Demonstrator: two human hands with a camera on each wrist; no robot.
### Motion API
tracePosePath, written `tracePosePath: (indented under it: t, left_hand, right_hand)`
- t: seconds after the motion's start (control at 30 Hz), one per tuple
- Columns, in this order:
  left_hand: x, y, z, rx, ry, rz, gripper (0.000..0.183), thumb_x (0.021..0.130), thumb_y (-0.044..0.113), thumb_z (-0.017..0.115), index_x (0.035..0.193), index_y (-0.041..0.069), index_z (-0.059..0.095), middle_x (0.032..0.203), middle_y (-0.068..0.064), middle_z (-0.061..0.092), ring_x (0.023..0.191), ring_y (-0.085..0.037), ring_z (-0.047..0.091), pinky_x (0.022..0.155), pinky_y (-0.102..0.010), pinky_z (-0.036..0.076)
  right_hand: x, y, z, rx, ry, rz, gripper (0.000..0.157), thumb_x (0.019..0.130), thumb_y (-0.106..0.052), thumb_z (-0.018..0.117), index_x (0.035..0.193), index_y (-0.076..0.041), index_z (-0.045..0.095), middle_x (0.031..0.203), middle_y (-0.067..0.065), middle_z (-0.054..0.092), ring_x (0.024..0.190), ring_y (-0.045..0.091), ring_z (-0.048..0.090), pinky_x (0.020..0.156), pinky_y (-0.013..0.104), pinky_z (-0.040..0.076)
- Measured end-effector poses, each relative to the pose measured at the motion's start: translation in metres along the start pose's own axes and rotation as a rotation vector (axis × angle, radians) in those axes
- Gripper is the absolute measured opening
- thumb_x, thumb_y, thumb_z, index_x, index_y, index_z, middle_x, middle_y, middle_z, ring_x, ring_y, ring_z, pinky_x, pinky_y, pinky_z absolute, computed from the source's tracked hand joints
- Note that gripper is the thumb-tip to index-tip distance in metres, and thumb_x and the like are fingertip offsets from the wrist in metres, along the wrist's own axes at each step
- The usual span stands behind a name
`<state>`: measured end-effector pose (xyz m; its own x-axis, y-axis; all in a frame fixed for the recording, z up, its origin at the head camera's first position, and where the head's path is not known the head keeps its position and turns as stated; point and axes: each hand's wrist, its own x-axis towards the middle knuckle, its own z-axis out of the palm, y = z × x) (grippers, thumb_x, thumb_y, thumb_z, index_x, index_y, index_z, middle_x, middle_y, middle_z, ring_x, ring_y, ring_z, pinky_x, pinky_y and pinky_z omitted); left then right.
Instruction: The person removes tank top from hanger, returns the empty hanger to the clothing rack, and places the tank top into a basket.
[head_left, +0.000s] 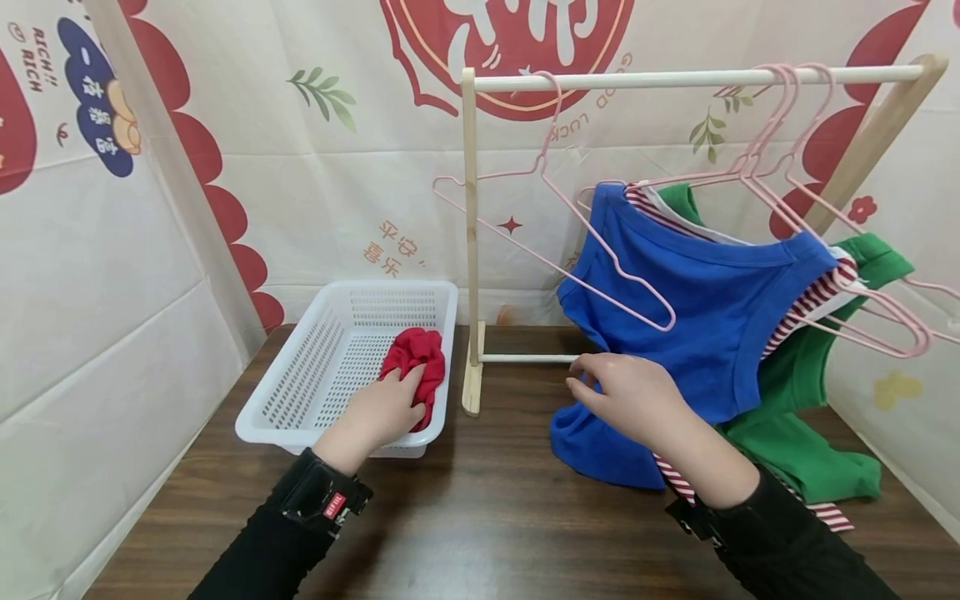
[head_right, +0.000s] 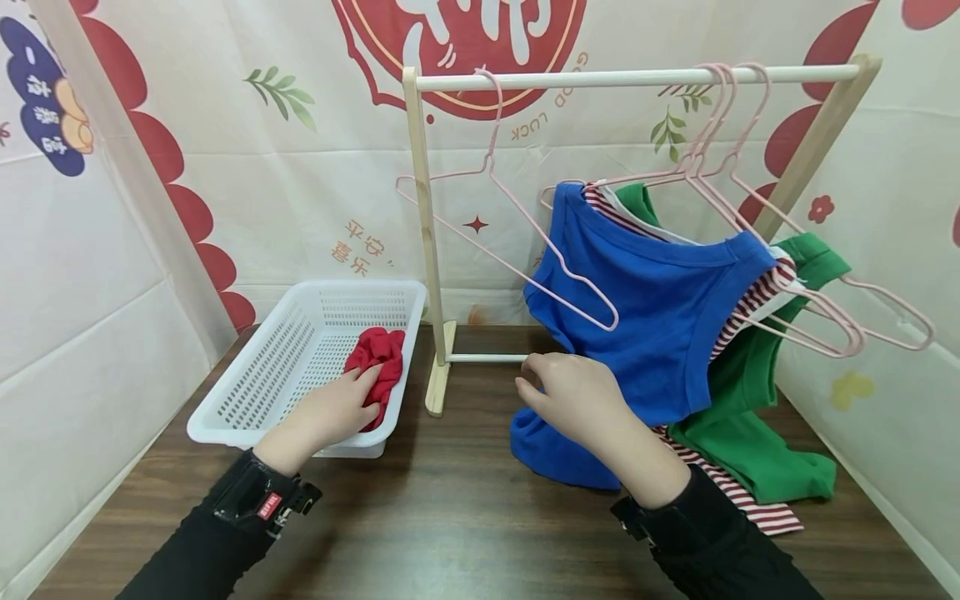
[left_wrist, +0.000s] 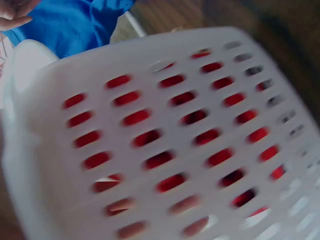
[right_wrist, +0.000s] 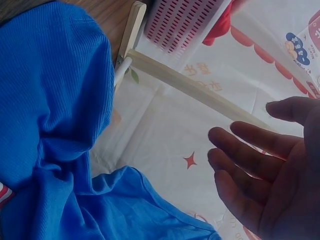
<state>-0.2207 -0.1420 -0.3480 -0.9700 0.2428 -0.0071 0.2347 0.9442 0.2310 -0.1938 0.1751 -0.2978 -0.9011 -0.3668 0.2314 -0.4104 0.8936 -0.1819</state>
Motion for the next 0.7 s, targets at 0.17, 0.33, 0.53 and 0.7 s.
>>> tracePosePath:
  t: [0.17, 0.33, 0.53, 0.7]
  left_hand:
    - [-0.007, 0.006, -0.011, 0.067, 0.058, 0.013, 0.063, 0.086, 0.031, 0.069, 0.142, 0.009, 0.049, 0.119, -0.019, 0.059, 0.088, -0.031, 0.059, 0.073, -0.047, 0.055]
    - [-0.011, 0.017, -0.018, 0.112, 0.186, 0.057, 0.051, 0.089, 0.031, 0.066, 0.132, 0.006, 0.056, 0.119, -0.016, 0.060, 0.103, -0.033, 0.059, 0.083, -0.051, 0.053]
    - [-0.014, 0.036, -0.024, 0.091, 0.240, 0.117, 0.049, 0.089, 0.029, 0.064, 0.133, 0.009, 0.058, 0.127, -0.013, 0.059, 0.113, -0.031, 0.056, 0.090, -0.049, 0.050]
    - [-0.015, 0.054, -0.030, 0.074, 0.250, 0.183, 0.047, 0.090, 0.028, 0.062, 0.133, 0.011, 0.058, 0.127, -0.010, 0.060, 0.114, -0.028, 0.057, 0.089, -0.045, 0.051]
  right_hand:
    - [0.001, -0.002, 0.000, -0.016, 0.004, -0.011, 0.023, 0.093, -0.032, 0.064, 0.105, -0.013, 0.071, 0.079, -0.006, 0.063, 0.068, 0.011, 0.056, 0.061, 0.032, 0.050]
    - [0.003, -0.006, -0.002, -0.029, 0.046, -0.028, 0.026, 0.092, -0.032, 0.066, 0.107, -0.011, 0.071, 0.084, -0.002, 0.067, 0.073, 0.014, 0.060, 0.064, 0.035, 0.054]
    - [0.003, -0.017, -0.008, -0.049, 0.074, -0.067, 0.029, 0.091, -0.033, 0.067, 0.107, -0.010, 0.070, 0.084, -0.002, 0.065, 0.074, 0.015, 0.058, 0.064, 0.034, 0.053]
    - [0.003, -0.026, -0.013, -0.063, 0.109, -0.106, 0.031, 0.090, -0.034, 0.068, 0.108, -0.010, 0.070, 0.091, 0.001, 0.066, 0.081, 0.017, 0.061, 0.070, 0.037, 0.054]
